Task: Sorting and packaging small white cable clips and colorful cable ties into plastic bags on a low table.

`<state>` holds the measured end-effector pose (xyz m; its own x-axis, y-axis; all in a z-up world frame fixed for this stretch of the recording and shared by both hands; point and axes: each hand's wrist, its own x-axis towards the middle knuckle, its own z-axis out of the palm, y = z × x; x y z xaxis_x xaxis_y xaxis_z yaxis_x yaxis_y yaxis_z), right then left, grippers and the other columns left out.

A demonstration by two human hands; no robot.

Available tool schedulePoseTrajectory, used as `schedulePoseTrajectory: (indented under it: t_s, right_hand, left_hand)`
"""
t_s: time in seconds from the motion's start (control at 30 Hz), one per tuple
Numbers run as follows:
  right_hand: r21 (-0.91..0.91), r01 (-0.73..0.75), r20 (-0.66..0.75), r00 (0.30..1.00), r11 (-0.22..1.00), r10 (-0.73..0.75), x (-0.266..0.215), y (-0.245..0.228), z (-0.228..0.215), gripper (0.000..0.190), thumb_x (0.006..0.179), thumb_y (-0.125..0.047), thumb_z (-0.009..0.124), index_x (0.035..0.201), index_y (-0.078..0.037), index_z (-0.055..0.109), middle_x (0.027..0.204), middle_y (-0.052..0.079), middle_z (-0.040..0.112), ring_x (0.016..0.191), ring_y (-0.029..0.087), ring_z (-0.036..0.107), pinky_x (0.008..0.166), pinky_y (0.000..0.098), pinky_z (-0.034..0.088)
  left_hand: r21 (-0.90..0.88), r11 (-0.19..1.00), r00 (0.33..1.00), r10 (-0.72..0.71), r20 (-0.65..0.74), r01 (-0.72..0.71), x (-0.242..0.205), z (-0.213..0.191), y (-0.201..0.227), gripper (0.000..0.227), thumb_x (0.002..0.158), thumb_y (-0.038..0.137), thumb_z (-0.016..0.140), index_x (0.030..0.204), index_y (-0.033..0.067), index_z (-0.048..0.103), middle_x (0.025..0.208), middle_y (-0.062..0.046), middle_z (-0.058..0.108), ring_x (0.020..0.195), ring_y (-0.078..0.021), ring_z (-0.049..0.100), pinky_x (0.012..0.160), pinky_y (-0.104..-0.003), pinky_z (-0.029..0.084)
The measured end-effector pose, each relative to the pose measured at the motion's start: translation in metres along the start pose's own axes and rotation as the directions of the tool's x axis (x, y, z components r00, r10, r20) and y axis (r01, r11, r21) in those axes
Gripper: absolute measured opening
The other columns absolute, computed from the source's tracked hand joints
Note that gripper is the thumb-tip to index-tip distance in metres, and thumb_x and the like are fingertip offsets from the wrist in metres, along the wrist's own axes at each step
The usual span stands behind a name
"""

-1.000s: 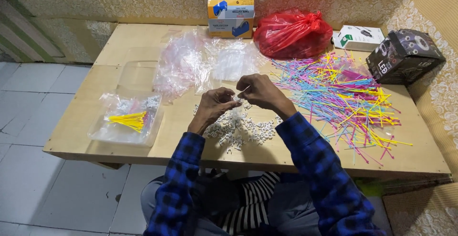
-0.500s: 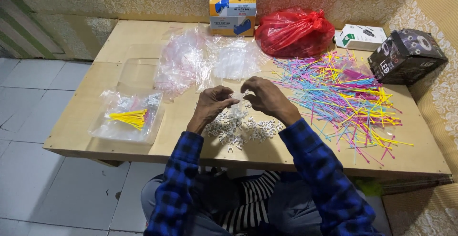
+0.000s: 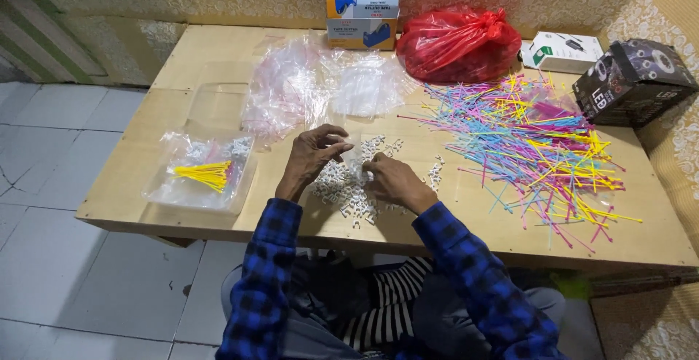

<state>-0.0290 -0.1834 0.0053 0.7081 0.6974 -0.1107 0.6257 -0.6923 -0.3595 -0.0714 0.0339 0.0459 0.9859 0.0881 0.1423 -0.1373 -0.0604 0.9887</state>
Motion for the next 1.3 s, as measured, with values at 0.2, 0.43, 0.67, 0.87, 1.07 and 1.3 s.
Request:
schedulePoseTrajectory:
  t_s: [0.2,0.43,0.67,0.87,1.07,1.3]
  right_hand:
    - [0.234,0.129,-0.072,0.991,0.964,-0.115,0.005,0.036,0.007,0.045,0.08,-0.007,0.073,0.124,-0.005,0.065,0.103,0.03,0.067,0.102,0.054,0.065,0.085,0.0615,0.055]
    - [0.209,0.154,-0.136,0.982,0.966,-0.127,0.002,0.048,0.002,0.037,0.076,-0.012,0.076,0.112,-0.007,0.072,0.092,0.022,0.073,0.096,0.044,0.071,0.086,0.0549,0.057]
    - [0.664,-0.021,-0.132,0.981,0.747,0.145,-0.023,0.03,-0.05,0.033,0.078,-0.019,0.073,0.11,-0.013,0.077,0.094,0.015,0.077,0.088,0.026,0.075,0.085,0.0403,0.06]
    - [0.701,0.1,-0.215,0.974,0.706,0.076,-0.014,-0.006,-0.103,0.03,0.082,-0.016,0.075,0.111,-0.007,0.076,0.095,0.016,0.076,0.087,0.026,0.076,0.083,0.0404,0.06]
    - [0.42,0.188,-0.19,0.975,0.888,-0.117,0.019,-0.011,-0.105,0.026,0.082,-0.017,0.074,0.107,-0.011,0.077,0.091,0.014,0.076,0.091,0.03,0.076,0.083,0.0424,0.059]
    - [0.292,0.214,-0.146,0.973,0.932,-0.178,0.015,-0.026,-0.113,0.029,0.085,-0.01,0.07,0.113,-0.006,0.073,0.097,0.021,0.076,0.098,0.041,0.074,0.085,0.0482,0.058]
  left_hand:
    - [0.14,0.99,0.999,0.013,0.031,-0.017,0.002,-0.002,-0.003,0.018,0.08,0.011,0.089,0.093,0.0085,0.076,0.079,-0.016,0.074,0.065,-0.0186,0.074,0.06,-0.027,0.057]
    - [0.118,0.993,0.999,0.027,0.021,-0.03,0.002,0.007,0.0,0.019,0.077,0.004,0.087,0.092,0.0052,0.075,0.076,-0.014,0.072,0.066,-0.0166,0.074,0.06,-0.026,0.057]
    - [0.178,0.981,0.997,0.076,0.033,-0.081,0.006,0.011,-0.009,0.032,0.078,0.007,0.088,0.105,0.0057,0.07,0.076,-0.013,0.073,0.063,-0.0164,0.073,0.059,-0.026,0.057]
    - [0.198,0.975,0.994,0.088,0.071,-0.1,0.006,0.015,-0.007,0.045,0.079,0.007,0.088,0.116,0.005,0.063,0.077,-0.014,0.074,0.063,-0.0188,0.074,0.061,-0.027,0.058]
    - [0.184,0.98,0.995,0.056,0.081,-0.07,0.0,0.022,0.003,0.039,0.083,0.006,0.081,0.117,0.0047,0.062,0.079,-0.017,0.075,0.065,-0.0195,0.074,0.062,-0.028,0.058]
    - [0.082,0.996,0.998,0.037,0.06,-0.042,-0.002,0.025,0.001,0.027,0.086,0.007,0.076,0.111,0.0054,0.065,0.078,-0.013,0.075,0.064,-0.0157,0.073,0.058,-0.023,0.056]
